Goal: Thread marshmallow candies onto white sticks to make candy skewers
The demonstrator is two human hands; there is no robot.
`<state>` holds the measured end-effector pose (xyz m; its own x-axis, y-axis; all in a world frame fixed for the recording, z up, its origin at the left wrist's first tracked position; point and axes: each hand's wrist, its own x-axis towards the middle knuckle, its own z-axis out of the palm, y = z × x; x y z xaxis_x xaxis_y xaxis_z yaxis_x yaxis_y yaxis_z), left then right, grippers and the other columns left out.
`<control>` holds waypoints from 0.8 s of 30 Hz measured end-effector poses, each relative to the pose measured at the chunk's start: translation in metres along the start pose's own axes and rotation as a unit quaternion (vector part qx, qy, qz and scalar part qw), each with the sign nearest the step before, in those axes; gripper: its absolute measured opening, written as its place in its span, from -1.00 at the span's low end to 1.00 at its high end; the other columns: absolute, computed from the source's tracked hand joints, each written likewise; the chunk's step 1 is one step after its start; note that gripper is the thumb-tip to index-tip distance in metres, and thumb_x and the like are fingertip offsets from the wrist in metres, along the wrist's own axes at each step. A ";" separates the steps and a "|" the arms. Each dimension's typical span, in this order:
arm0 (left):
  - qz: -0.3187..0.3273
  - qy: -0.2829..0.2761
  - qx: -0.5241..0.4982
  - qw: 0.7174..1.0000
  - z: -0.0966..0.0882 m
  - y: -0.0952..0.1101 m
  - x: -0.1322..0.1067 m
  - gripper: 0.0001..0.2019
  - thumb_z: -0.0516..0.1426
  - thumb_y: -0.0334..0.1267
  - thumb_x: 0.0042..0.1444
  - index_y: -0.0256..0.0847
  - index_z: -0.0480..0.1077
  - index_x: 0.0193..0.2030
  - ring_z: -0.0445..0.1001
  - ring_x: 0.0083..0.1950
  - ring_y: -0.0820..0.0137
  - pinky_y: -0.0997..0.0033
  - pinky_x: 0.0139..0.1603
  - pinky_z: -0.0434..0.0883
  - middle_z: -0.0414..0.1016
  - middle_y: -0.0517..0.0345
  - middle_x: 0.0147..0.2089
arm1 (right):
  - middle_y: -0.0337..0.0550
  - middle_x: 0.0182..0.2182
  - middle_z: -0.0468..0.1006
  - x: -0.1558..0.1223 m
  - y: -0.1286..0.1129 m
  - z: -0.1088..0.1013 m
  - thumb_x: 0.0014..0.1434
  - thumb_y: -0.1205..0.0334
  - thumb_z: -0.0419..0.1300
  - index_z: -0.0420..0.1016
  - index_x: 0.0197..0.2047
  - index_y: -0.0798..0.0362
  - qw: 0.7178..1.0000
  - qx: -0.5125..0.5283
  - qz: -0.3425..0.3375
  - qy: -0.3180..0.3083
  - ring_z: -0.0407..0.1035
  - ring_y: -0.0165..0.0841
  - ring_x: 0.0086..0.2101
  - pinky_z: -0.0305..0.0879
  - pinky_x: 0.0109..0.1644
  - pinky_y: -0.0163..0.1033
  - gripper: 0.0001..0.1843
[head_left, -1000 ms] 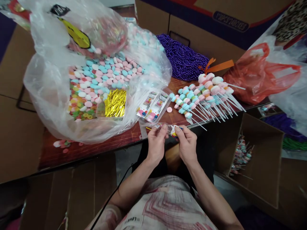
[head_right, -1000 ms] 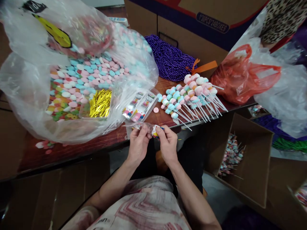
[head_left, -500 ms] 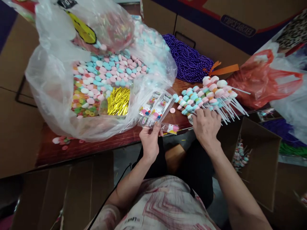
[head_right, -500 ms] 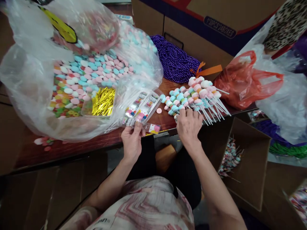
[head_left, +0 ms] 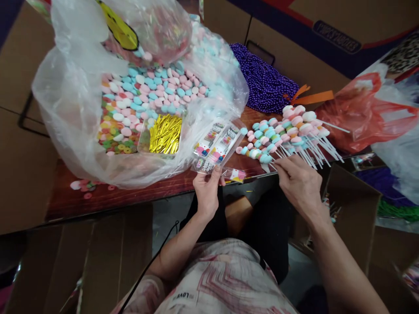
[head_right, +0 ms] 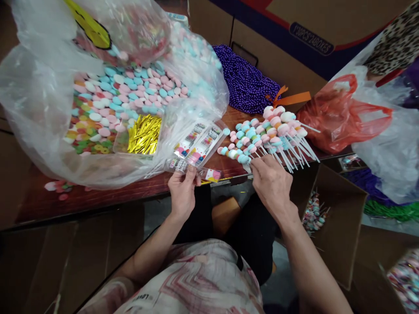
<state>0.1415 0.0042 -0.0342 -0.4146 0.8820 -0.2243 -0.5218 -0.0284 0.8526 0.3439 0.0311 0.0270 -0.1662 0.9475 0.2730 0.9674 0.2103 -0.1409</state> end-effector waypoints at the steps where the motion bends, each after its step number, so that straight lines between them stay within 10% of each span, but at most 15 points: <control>1: -0.001 -0.001 0.000 1.000 0.000 0.000 0.000 -0.62 0.38 0.03 -0.03 -0.22 0.41 -0.43 0.26 -0.59 0.59 0.53 -0.54 0.26 0.35 0.34 -0.57 | -0.10 -0.28 0.56 0.000 -0.001 -0.001 0.33 0.19 0.08 0.61 -0.25 0.01 1.000 -0.011 -0.006 -0.008 0.38 -0.34 -0.32 0.03 -0.39 -0.26 -0.73; 24: -0.022 -0.011 -0.016 1.000 -0.008 -0.002 0.001 -0.68 0.33 0.00 0.07 -0.20 0.43 -0.38 0.29 -0.52 0.56 0.51 -0.45 0.29 0.39 0.31 -0.52 | -0.09 -0.38 0.46 0.047 -0.036 -0.024 0.24 0.31 0.10 0.57 -0.34 0.09 0.967 -0.201 -0.063 -0.146 0.05 -0.45 -0.52 -0.26 -0.44 -0.21 -0.78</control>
<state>0.1364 0.0013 -0.0397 -0.3748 0.8925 -0.2511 -0.5635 -0.0042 0.8261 0.3059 0.0627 0.0675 -0.2773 0.9605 -0.0247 0.9223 0.2733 0.2732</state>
